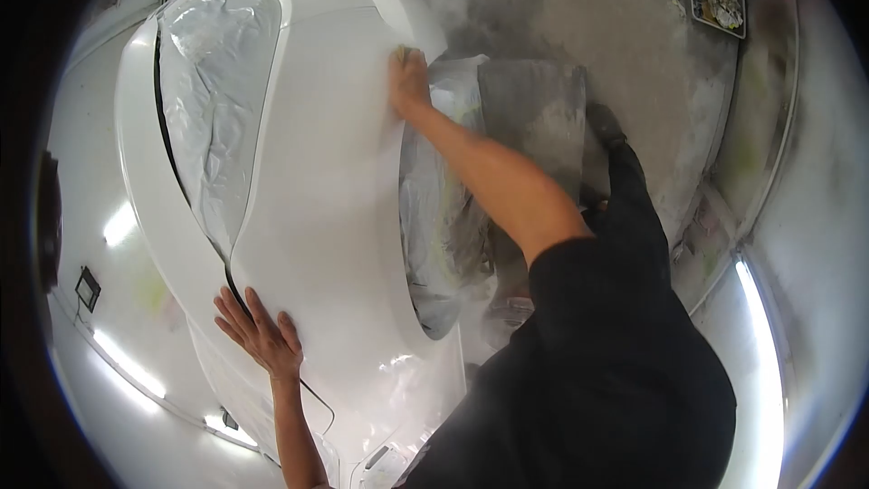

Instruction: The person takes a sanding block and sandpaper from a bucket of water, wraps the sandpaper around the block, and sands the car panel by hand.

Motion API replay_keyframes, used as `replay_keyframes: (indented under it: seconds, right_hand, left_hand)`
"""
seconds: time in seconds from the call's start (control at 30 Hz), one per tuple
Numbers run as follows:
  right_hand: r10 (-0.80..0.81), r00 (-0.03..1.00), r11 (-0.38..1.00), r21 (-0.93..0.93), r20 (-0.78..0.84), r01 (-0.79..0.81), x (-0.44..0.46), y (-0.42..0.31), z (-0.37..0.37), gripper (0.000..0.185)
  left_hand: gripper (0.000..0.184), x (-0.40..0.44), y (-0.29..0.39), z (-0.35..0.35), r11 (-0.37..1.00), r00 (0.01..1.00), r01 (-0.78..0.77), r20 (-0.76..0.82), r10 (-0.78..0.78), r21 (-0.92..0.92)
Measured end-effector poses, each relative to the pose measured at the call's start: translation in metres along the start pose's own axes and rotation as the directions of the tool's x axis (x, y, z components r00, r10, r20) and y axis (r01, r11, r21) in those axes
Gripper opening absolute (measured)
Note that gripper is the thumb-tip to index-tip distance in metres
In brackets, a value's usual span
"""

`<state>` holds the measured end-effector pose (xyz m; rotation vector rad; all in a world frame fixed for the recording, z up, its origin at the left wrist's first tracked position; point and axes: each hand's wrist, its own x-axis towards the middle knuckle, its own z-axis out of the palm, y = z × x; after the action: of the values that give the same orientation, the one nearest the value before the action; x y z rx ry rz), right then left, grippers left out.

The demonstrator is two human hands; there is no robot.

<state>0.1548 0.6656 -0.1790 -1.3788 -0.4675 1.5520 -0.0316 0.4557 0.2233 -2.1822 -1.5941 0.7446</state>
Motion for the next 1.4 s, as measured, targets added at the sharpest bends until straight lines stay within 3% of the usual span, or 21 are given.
replay_keyframes:
  seconds: [0.07, 0.13, 0.23, 0.3, 0.33, 0.37, 0.43, 0.5, 0.53, 0.57, 0.6, 0.67, 0.77, 0.8, 0.93, 1.0, 1.13, 1.17, 1.23, 1.33, 1.4]
  right_hand:
    - [0.034, 0.993, 0.988, -0.151, 0.111, -0.017, -0.018, -0.008, -0.005, 0.062]
    - [-0.108, 0.99, 0.971, -0.205, 0.087, 0.124, -0.095, 0.003, 0.002, 0.074]
    - [-0.158, 0.963, 0.951, -0.23, 0.219, 0.208, -0.158, -0.003, -0.007, 0.077]
    - [-0.141, 0.979, 0.961, -0.216, 0.15, 0.172, -0.079, 0.024, -0.002, 0.081]
    - [0.02, 0.993, 0.969, -0.246, 0.116, 0.01, -0.033, 0.022, -0.006, 0.08]
    - [0.059, 0.962, 0.975, -0.224, 0.266, 0.003, 0.003, 0.005, -0.023, 0.079]
    - [0.046, 0.97, 0.982, -0.191, 0.239, 0.0, 0.003, 0.014, -0.017, 0.08]
    - [0.009, 0.987, 0.995, -0.095, 0.161, 0.006, -0.052, -0.017, -0.013, 0.065]
    - [-0.127, 0.974, 0.971, -0.176, 0.186, 0.16, -0.094, 0.001, -0.007, 0.074]
    - [-0.098, 0.947, 0.973, -0.172, 0.305, 0.156, -0.141, -0.013, -0.013, 0.079]
    - [-0.132, 0.948, 0.965, -0.181, 0.289, 0.189, -0.141, -0.004, -0.012, 0.079]
    - [-0.206, 0.943, 0.945, -0.196, 0.262, 0.261, -0.127, 0.014, -0.007, 0.078]
    - [-0.111, 0.977, 0.951, -0.267, 0.181, 0.158, 0.015, 0.03, -0.013, 0.054]
    - [-0.03, 0.995, 0.986, -0.163, 0.097, 0.046, 0.015, 0.006, -0.011, 0.055]
    - [-0.233, 0.964, 0.931, -0.256, 0.128, 0.259, -0.115, 0.009, 0.003, 0.078]
    - [-0.269, 0.905, 0.915, -0.205, 0.33, 0.347, -0.218, 0.002, -0.003, 0.083]
    - [-0.272, 0.932, 0.929, -0.186, 0.239, 0.319, -0.133, 0.006, 0.001, 0.084]
    - [-0.232, 0.956, 0.93, -0.248, 0.179, 0.272, -0.064, 0.044, 0.008, 0.074]
    - [-0.313, 0.949, 0.926, -0.229, -0.022, 0.3, -0.022, 0.012, 0.014, 0.047]
    - [-0.286, 0.949, 0.938, -0.165, 0.129, 0.305, -0.116, -0.006, 0.004, 0.058]
    - [-0.351, 0.915, 0.863, -0.31, 0.198, 0.399, -0.232, 0.015, 0.008, 0.073]
  left_hand:
    - [0.063, 0.004, 0.0, 0.001, 1.0, 1.0, -0.002, -0.008, 0.002, 0.012]
    - [0.062, 0.0, -0.002, 0.002, 1.0, 1.0, -0.003, -0.004, 0.003, 0.02]
    - [0.062, -0.001, -0.001, 0.003, 1.0, 1.0, 0.006, 0.013, -0.006, 0.024]
    - [0.062, 0.001, -0.003, 0.004, 1.0, 1.0, 0.001, 0.008, -0.001, 0.026]
    - [0.062, 0.001, -0.002, 0.003, 1.0, 1.0, 0.0, 0.008, 0.0, 0.021]
    - [0.062, 0.0, -0.001, 0.001, 1.0, 1.0, 0.0, 0.011, 0.0, 0.015]
    - [0.062, 0.0, 0.0, -0.001, 1.0, 1.0, 0.001, 0.014, -0.002, 0.018]
    - [0.062, 0.004, -0.001, 0.001, 1.0, 1.0, 0.003, 0.001, -0.003, 0.021]
    - [0.063, 0.004, -0.001, 0.002, 1.0, 1.0, 0.005, -0.002, -0.005, 0.022]
    - [0.063, 0.0, -0.001, 0.0, 1.0, 1.0, 0.003, 0.011, -0.003, 0.026]
    - [0.063, 0.0, -0.002, 0.001, 1.0, 1.0, -0.002, 0.003, 0.002, 0.02]
    - [0.063, 0.0, -0.003, 0.003, 1.0, 1.0, -0.008, -0.019, 0.009, 0.013]
    - [0.062, 0.0, -0.002, 0.004, 1.0, 1.0, -0.003, -0.03, 0.003, -0.001]
    - [0.061, 0.002, -0.002, 0.003, 1.0, 0.999, -0.009, -0.036, 0.009, -0.004]
    - [0.06, 0.003, 0.001, 0.003, 1.0, 0.998, -0.018, -0.063, 0.017, -0.012]
    - [0.06, 0.004, 0.001, 0.001, 1.0, 0.998, -0.014, -0.058, 0.014, -0.011]
    - [0.059, 0.007, 0.002, 0.001, 1.0, 0.998, -0.005, -0.067, 0.004, -0.017]
    - [0.059, 0.007, 0.003, -0.001, 1.0, 0.998, -0.003, -0.065, 0.001, -0.02]
    - [0.058, 0.006, 0.004, 0.0, 1.0, 0.997, -0.002, -0.082, 0.001, -0.022]
    - [0.058, 0.003, 0.003, 0.0, 1.0, 0.995, 0.016, -0.097, -0.018, -0.022]
    - [0.057, 0.001, 0.006, 0.001, 0.999, 0.994, 0.029, -0.1, -0.032, -0.031]
